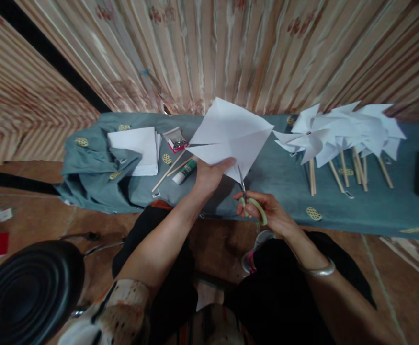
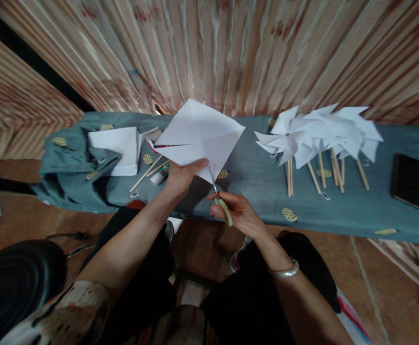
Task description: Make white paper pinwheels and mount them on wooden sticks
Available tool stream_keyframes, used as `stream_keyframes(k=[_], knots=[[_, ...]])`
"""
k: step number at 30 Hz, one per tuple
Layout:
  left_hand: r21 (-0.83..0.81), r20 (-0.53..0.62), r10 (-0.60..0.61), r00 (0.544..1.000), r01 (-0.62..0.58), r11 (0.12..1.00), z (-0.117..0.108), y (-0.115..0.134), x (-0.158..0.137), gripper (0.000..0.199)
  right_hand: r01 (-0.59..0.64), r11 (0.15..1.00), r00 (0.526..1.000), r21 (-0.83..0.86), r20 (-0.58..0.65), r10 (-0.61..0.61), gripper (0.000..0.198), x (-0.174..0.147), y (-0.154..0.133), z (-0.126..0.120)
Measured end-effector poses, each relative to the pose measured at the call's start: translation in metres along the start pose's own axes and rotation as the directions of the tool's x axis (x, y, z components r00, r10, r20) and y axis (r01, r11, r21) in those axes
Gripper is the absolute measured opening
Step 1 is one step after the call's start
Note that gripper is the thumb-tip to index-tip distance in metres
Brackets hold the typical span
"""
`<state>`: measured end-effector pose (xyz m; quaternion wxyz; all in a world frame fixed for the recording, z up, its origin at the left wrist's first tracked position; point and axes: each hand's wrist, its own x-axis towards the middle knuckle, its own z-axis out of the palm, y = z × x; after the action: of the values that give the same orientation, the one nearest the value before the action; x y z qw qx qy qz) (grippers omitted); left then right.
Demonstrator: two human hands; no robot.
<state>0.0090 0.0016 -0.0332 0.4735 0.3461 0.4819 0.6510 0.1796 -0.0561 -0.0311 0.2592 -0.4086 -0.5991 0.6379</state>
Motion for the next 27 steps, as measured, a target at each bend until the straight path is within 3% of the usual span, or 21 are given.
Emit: stream_keyframes(k=[18, 27], knots=[[-0.03, 0.011, 0.002, 1.0, -0.001, 1.0, -0.0004, 0.0009, -0.0005, 0.057, -0.086, 0.993, 0.995, 0.084, -0.044, 0.09, 0.057, -0.0009, -0.0012, 0.0029], [0.038, 0.009, -0.03, 0.999, 0.03, 0.999, -0.0025, 0.0005, 0.0008, 0.053, -0.121, 0.987, 0.99, 0.108, -0.053, 0.127, 0.056, 0.0006, -0.0031, 0.0045]])
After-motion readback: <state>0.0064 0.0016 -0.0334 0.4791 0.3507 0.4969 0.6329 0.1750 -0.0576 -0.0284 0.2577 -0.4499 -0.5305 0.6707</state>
